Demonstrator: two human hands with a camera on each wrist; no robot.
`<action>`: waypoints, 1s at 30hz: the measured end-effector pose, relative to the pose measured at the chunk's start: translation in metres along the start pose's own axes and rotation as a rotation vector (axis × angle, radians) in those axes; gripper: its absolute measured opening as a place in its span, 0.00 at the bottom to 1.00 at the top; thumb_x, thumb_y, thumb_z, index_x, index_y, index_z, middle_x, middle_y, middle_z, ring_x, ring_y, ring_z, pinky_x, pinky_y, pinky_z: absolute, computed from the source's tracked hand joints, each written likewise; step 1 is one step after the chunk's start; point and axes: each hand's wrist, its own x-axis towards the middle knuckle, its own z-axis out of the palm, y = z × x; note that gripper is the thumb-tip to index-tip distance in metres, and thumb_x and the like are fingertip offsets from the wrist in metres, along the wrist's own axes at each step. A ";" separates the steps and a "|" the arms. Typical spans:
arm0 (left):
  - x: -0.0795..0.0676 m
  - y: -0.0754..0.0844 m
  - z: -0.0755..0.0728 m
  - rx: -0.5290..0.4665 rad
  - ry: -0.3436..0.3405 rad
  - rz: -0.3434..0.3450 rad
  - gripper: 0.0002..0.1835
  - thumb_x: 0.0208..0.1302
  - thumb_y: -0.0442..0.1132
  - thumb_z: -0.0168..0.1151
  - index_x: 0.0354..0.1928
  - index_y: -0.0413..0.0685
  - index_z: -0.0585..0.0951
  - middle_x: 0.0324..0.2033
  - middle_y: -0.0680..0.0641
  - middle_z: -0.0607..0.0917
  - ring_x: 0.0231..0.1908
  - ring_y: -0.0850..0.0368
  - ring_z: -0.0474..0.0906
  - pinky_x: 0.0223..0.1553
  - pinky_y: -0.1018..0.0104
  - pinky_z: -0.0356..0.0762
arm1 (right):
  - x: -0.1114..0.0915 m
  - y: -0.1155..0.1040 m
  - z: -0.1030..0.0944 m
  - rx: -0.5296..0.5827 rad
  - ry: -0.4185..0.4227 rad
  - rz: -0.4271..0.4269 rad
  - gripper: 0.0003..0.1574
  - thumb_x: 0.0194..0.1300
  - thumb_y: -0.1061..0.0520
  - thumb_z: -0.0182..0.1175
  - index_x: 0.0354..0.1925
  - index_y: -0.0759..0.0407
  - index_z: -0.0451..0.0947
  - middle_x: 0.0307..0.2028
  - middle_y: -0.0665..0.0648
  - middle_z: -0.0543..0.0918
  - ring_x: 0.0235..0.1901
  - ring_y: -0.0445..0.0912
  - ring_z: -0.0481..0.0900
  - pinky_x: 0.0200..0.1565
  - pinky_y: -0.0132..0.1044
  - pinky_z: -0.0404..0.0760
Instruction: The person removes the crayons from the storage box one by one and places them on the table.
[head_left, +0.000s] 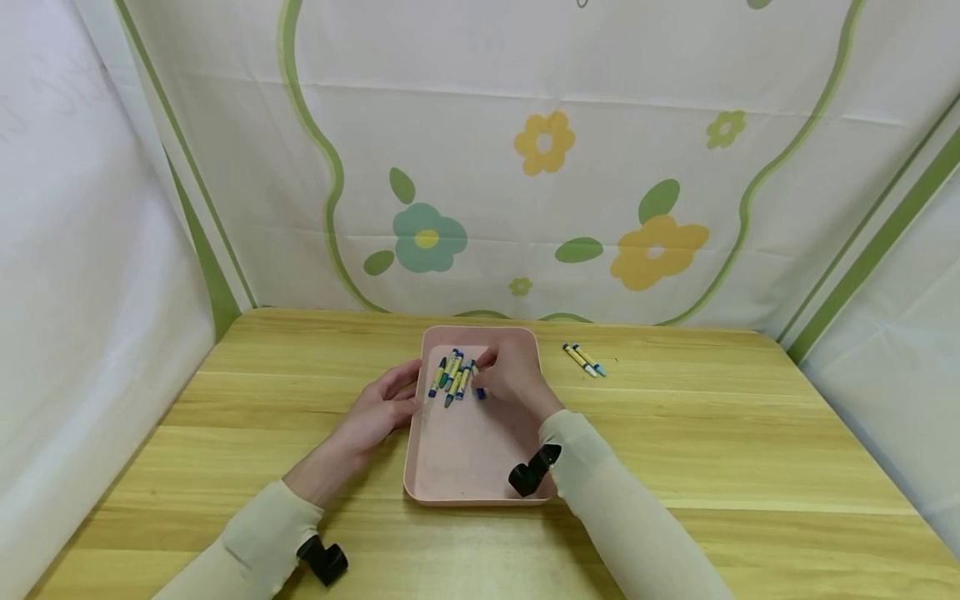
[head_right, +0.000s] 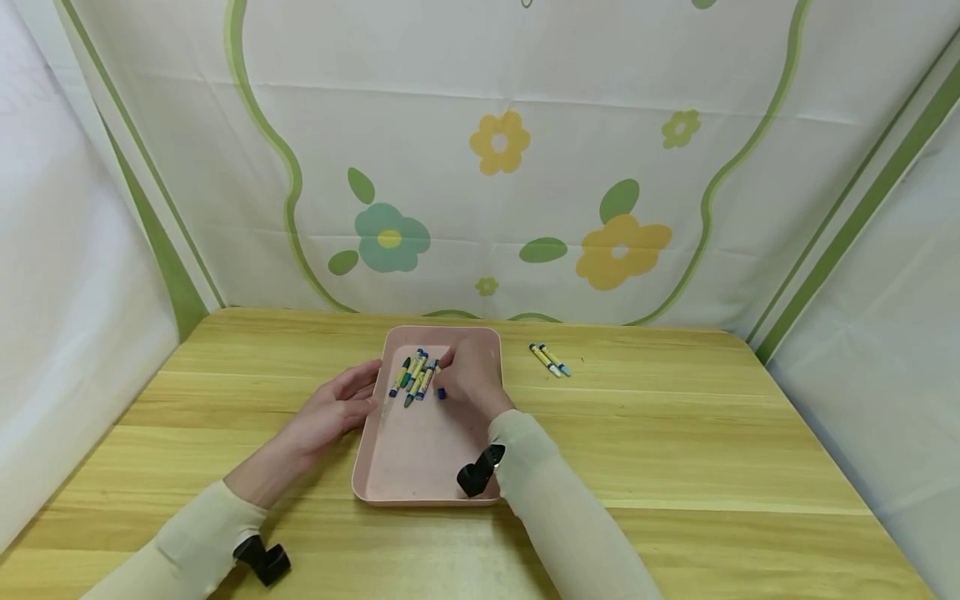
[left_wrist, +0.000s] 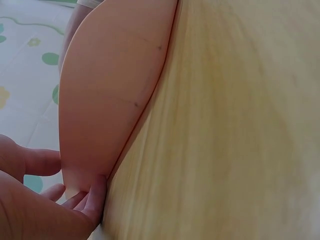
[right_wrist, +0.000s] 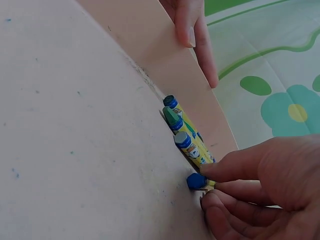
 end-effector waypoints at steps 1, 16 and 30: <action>0.000 0.000 0.000 0.000 0.001 -0.001 0.36 0.79 0.30 0.52 0.84 0.45 0.56 0.82 0.38 0.61 0.82 0.40 0.57 0.77 0.43 0.67 | 0.000 0.000 0.000 0.005 0.003 0.004 0.10 0.56 0.57 0.81 0.36 0.57 0.92 0.35 0.51 0.90 0.36 0.45 0.83 0.37 0.34 0.82; 0.000 0.001 0.001 0.000 0.013 -0.009 0.36 0.78 0.30 0.52 0.84 0.45 0.56 0.82 0.38 0.61 0.82 0.41 0.58 0.76 0.47 0.69 | -0.001 0.002 -0.003 0.067 0.012 0.019 0.05 0.57 0.62 0.79 0.35 0.59 0.93 0.34 0.53 0.90 0.38 0.46 0.84 0.37 0.33 0.82; -0.001 0.001 0.002 0.010 0.024 -0.003 0.36 0.78 0.29 0.52 0.84 0.45 0.56 0.82 0.37 0.61 0.82 0.40 0.58 0.78 0.44 0.66 | -0.004 0.001 -0.006 0.199 0.051 0.052 0.07 0.62 0.65 0.73 0.40 0.58 0.92 0.39 0.55 0.90 0.29 0.48 0.84 0.26 0.33 0.77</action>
